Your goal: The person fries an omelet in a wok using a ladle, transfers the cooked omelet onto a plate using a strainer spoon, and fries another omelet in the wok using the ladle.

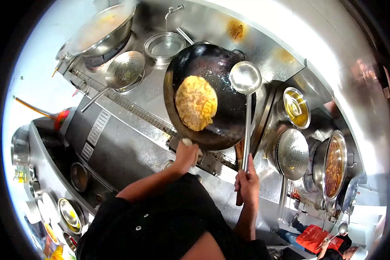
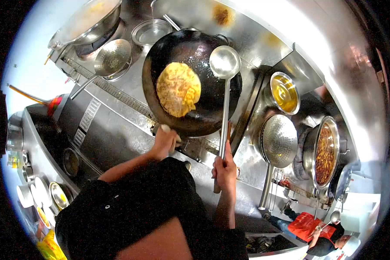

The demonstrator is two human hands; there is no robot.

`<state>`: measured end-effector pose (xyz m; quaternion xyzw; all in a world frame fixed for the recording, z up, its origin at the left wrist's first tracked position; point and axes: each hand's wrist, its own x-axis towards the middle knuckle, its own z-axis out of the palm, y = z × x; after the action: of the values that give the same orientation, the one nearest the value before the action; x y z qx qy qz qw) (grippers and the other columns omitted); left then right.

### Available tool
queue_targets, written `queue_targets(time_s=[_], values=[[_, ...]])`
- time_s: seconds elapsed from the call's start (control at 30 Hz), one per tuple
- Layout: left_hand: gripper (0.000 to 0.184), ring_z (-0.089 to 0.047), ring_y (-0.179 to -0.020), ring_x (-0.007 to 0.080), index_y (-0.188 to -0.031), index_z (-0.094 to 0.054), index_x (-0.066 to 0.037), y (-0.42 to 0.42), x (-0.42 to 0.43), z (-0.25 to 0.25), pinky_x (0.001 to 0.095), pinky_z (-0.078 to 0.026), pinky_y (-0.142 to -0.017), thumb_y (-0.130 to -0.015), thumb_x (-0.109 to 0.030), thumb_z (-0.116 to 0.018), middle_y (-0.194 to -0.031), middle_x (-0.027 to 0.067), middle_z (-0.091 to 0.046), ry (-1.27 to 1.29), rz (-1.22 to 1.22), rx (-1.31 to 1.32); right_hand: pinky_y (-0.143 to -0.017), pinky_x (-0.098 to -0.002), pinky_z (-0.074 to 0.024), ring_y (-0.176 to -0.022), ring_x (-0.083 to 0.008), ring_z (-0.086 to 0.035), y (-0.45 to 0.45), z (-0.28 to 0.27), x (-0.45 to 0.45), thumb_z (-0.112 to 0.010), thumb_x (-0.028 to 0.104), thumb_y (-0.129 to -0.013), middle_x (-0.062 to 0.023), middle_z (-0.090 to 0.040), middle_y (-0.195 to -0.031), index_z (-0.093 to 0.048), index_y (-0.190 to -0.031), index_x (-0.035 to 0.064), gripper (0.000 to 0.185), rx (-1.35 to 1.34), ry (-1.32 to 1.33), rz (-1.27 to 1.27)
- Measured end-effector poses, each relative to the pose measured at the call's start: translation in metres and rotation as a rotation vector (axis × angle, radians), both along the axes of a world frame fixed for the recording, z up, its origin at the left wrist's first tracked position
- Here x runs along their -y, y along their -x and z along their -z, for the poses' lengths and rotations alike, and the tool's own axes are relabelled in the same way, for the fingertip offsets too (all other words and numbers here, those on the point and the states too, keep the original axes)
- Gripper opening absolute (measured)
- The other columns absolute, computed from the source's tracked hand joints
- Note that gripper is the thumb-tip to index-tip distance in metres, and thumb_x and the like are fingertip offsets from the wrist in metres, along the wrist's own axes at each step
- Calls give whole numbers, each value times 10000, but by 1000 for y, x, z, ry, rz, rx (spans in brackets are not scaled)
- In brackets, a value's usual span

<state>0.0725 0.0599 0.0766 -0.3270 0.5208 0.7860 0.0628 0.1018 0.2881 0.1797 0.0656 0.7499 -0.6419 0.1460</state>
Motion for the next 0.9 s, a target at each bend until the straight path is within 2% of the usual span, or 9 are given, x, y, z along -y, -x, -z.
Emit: queue_targets(time_s=[0.13,0.2,0.27,0.4,0.53,0.6,0.63,0.73,0.9], values=[[260,-617,-705,241,-1067,-487,-23,-66,33,57,356,-541,-588,-808,-44,-508,-880,128,-588,-168,0,-47,-427,-213,-375,-469,-59,-403,-5,-1,-4,-446,12,-952,24,-433,-611,-198,-1504,100,611,35,-1,-8],[273,-618,-735,250,-1082,-491,-28,-62,69,-4,373,-556,-661,-814,-77,-484,-928,138,-588,-292,-39,321,-425,-213,-375,-468,-60,-403,-9,-2,-6,-440,10,-955,27,-431,-610,-198,-1503,96,605,32,-20,-28],[267,-624,-744,258,-1081,-495,-34,-48,108,-36,373,-552,-634,-825,-110,-477,-876,134,-610,-547,-78,266,-422,-218,-373,-468,-58,-402,-13,-5,-9,-449,-5,-943,29,-440,-617,-225,-1501,127,615,35,-23,-12],[145,-626,-623,233,-977,-494,-49,14,130,-38,341,-522,-514,-862,-135,-516,-730,102,-622,-469,-37,87,-421,-221,-373,-481,-58,-403,-12,-15,-9,-468,-24,-933,25,-451,-633,-234,-1504,172,647,11,3,-17],[361,-632,-800,264,-1128,-468,0,47,52,-62,386,-534,-638,-854,-189,-607,-881,166,-618,379,207,281,-418,-222,-376,-477,-58,-399,-6,-16,-3,-461,-24,-937,23,-439,-627,-222,-1507,163,645,-45,34,-17],[269,-606,-517,224,-1016,-478,23,34,23,9,343,-477,-462,-806,-111,-579,-696,129,-615,473,-46,-100,-417,-224,-379,-478,-60,-404,-5,-15,-2,-463,-22,-939,23,-439,-623,-216,-1508,161,647,-53,-9,-11],[275,-610,-539,224,-1029,-471,18,14,19,-33,337,-485,-482,-802,-98,-574,-723,136,-619,397,10,-67,-414,-225,-379,-478,-60,-407,-7,-14,-3,-460,-28,-934,22,-439,-621,-216,-1508,162,652,-60,-38,-20],[237,-647,-714,228,-1019,-479,27,-42,30,33,326,-523,-585,-801,-40,-542,-848,141,-629,130,26,-52,-408,-231,-380,-479,-63,-416,-14,-13,-9,-450,-45,-915,21,-441,-618,-218,-1508,164,671,-52,-92,-25],[179,-653,-782,242,-987,-513,-5,-39,107,-13,361,-557,-657,-867,-137,-497,-863,127,-631,-413,-36,102,-399,-224,-374,-461,-75,-424,-24,-20,-11,-450,-27,-888,7,-453,-622,-214,-1507,150,686,10,-92,11]])
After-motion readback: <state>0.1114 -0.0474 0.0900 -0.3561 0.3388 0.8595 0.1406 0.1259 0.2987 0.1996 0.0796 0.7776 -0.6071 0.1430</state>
